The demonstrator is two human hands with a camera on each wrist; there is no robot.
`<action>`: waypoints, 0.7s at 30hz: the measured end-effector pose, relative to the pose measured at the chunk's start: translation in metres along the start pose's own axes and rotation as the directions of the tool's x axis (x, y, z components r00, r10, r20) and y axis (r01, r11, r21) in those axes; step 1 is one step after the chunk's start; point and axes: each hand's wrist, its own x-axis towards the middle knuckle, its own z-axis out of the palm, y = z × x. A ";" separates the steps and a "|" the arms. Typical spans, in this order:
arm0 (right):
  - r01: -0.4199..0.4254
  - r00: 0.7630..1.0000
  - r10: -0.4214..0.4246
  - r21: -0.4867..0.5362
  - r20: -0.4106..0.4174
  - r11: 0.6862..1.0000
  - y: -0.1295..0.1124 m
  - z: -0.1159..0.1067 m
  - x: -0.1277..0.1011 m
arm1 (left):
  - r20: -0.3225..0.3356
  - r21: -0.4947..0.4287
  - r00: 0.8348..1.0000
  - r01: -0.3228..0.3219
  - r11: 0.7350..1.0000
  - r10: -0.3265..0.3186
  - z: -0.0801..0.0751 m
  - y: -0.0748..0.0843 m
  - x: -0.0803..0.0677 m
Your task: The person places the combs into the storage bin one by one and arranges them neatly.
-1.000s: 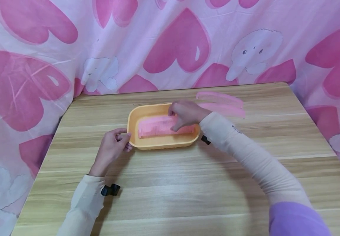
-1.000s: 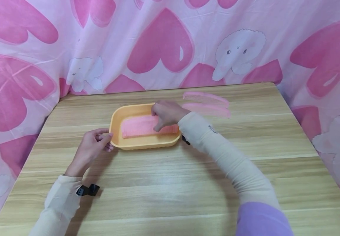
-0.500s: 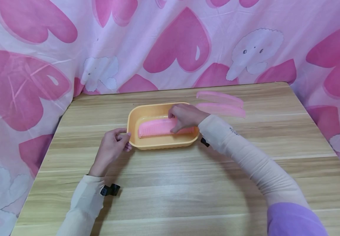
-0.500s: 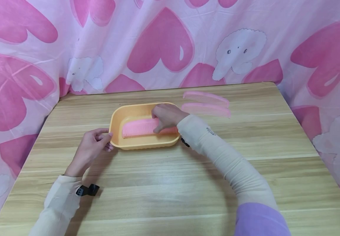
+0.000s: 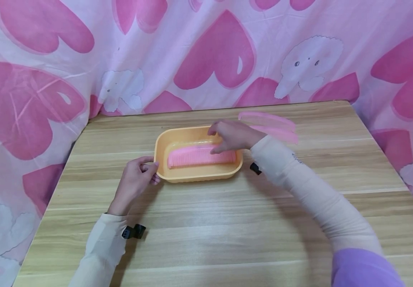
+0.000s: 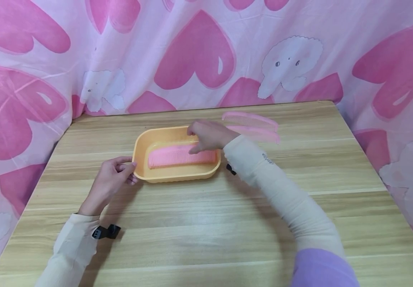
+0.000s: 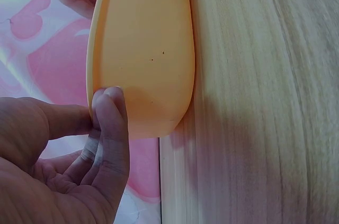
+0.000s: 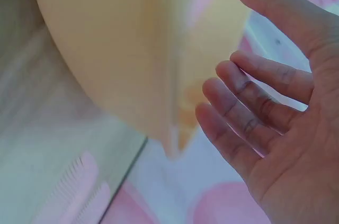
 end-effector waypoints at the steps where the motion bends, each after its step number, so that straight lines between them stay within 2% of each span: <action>1: 0.009 1.000 -0.008 0.011 -0.015 1.000 0.002 -0.004 -0.003 | -0.002 0.001 1.000 -0.001 1.000 0.001 0.000 0.000 0.000; 5: 0.025 0.997 -0.021 0.042 -0.077 0.999 0.012 -0.021 -0.015 | -0.007 0.011 1.000 0.000 1.000 0.000 -0.001 0.000 0.000; 11: -0.004 0.989 0.012 0.055 -0.146 0.998 0.033 -0.040 -0.032 | -0.003 0.012 1.000 0.009 1.000 -0.009 -0.001 0.000 0.000; 18: -0.143 0.977 0.155 0.087 -0.145 0.986 0.069 -0.045 -0.052 | 0.002 0.004 1.000 0.003 1.000 -0.003 -0.001 0.000 0.000; 21: -0.169 0.974 0.181 0.100 -0.137 0.981 0.084 -0.044 -0.060 | 0.006 -0.004 1.000 0.000 1.000 0.000 0.000 0.000 0.000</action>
